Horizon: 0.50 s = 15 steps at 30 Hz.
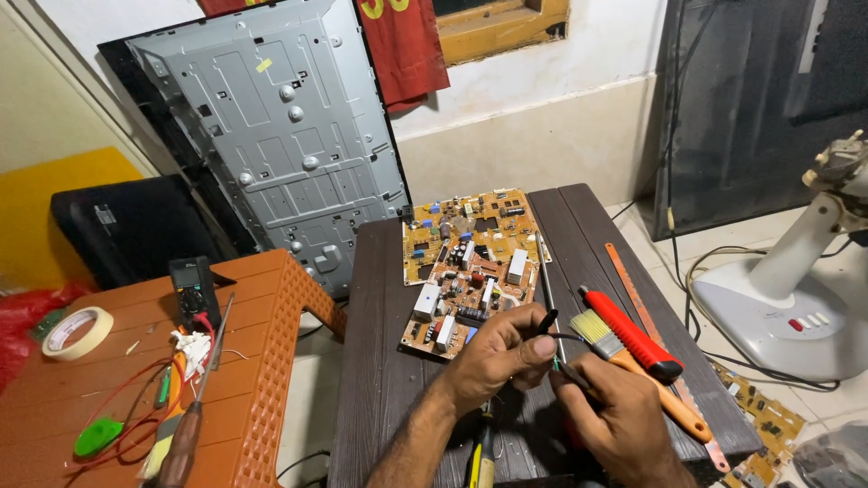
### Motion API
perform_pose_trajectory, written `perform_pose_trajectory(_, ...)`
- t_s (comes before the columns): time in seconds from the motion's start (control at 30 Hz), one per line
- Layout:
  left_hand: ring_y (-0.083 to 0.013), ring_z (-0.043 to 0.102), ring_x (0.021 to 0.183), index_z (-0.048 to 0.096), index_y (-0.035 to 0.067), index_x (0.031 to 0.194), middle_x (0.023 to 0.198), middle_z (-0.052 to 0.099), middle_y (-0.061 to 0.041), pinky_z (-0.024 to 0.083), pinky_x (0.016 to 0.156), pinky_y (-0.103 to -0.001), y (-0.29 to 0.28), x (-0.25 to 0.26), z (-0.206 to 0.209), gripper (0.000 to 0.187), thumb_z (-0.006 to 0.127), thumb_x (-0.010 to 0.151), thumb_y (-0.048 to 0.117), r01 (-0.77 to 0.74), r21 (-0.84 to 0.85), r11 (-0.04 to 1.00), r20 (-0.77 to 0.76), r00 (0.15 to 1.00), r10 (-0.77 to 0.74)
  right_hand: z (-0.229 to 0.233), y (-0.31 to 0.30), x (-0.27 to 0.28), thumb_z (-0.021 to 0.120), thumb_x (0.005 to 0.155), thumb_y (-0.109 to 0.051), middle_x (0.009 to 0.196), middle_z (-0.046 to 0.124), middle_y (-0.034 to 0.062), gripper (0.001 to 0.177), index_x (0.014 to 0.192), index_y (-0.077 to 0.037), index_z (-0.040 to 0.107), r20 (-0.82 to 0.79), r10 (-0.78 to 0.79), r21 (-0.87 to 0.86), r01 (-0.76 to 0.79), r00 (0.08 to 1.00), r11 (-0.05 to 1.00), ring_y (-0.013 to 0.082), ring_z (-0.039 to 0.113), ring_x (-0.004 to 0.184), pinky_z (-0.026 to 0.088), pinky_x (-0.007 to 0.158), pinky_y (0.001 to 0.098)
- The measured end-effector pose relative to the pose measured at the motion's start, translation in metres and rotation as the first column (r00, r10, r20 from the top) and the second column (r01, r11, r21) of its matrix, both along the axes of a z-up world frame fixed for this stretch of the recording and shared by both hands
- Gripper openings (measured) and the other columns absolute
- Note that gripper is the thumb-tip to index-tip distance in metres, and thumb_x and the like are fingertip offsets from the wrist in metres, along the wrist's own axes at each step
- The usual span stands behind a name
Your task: The person uses a red-handled tool to strip the insulation from the ends of several colored wires held in their left hand. The task is performed over a workbench with a circuit board and other tools visible.
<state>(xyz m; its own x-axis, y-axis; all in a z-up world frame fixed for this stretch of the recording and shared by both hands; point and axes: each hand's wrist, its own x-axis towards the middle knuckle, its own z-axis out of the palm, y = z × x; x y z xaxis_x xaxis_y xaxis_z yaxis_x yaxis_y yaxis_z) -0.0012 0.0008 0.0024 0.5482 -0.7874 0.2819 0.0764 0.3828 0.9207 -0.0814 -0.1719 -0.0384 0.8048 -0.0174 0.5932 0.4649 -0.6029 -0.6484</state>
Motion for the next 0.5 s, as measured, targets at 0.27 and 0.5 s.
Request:
perform_pose_trajectory(0.27,-0.0062,0.038,0.058,0.050,0.014,0.096,0.071,0.044,0.005,0.033,0.052,-0.020,0.001,-0.001,0.001,0.022,0.063,0.103,0.031,-0.003,-0.009,1.000,0.033,0.999,0.003,-0.008,-0.002,0.003,0.066,0.089,-0.022,0.051,0.049,-0.0010,0.029,0.065,-0.015,0.051,-0.011,-0.040,-0.027,0.039,0.999,0.999,0.0147,0.041,0.050,0.037,0.052,0.0318)
perform_pose_trajectory(0.5,-0.0062,0.040,0.060,0.051,0.016,0.097,0.073,0.046,0.005,0.036,0.054,-0.019,0.002,-0.001,0.002,0.021,0.062,0.104,0.032,0.001,0.009,1.000,0.060,0.998,-0.001,-0.015,-0.005,0.006,0.066,0.089,-0.023,0.052,0.051,-0.0005,0.026,0.067,-0.016,0.054,0.013,-0.049,-0.053,0.049,0.999,0.997,0.0166,0.043,0.052,0.039,0.054,0.0317)
